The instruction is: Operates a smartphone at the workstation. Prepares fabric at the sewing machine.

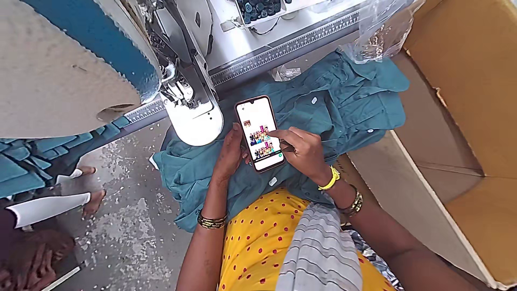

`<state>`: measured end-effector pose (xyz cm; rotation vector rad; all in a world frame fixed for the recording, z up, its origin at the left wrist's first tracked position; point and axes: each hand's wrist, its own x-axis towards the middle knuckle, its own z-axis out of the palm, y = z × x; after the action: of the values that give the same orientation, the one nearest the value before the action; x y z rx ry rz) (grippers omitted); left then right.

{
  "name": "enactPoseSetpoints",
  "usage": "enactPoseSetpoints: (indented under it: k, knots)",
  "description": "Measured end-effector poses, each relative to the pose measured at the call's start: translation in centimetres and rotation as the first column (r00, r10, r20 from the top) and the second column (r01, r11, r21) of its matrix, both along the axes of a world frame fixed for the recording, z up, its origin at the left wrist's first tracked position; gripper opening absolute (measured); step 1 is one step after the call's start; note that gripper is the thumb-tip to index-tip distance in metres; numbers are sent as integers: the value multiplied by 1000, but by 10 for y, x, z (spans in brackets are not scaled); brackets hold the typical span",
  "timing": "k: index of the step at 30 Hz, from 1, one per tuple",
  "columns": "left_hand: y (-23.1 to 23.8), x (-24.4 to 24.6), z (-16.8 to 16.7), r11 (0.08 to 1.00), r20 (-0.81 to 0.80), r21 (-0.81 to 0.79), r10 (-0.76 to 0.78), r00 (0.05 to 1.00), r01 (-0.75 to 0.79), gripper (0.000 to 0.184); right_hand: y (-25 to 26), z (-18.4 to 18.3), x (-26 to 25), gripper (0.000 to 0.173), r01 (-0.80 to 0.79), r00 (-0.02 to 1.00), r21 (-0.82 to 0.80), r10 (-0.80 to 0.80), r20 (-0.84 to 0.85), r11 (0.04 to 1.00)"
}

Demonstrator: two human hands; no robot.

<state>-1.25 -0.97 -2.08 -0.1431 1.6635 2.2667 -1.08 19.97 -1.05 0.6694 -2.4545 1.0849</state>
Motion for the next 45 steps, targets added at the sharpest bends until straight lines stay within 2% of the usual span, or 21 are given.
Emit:
enactPoseSetpoints:
  k: [12, 16, 19, 28, 35, 45]
  knots:
    - [0, 0, 1, 1000, 6, -16, -5, 1000, 5, 45, 3, -2, 3, 24, 5, 1000, 22, -5, 22, 1000]
    - [0, 0, 2, 1000, 3, -19, -6, 1000, 6, 44, 3, 0, 1, 25, -81, 997, 24, 81, 2, 996]
    - [0, 0, 1, 1000, -9, -20, -13, 1000, 13, 43, 1, 2, -2, 29, -162, 987, 86, 162, 7, 983]
    - [0, 0, 1, 1000, -2, -14, -14, 1000, 14, 47, -5, 17, -27, 40, -54, 989, 140, 34, 144, 989]
    - [-1, 0, 1, 1000, -2, -10, -11, 1000, 11, 47, -1, 18, -21, 43, -56, 991, 86, 45, 126, 995]
    - [-1, 0, 0, 1000, -14, -21, -24, 1000, 23, 47, 4, 4, 5, 34, -106, 991, 68, 100, 87, 992]
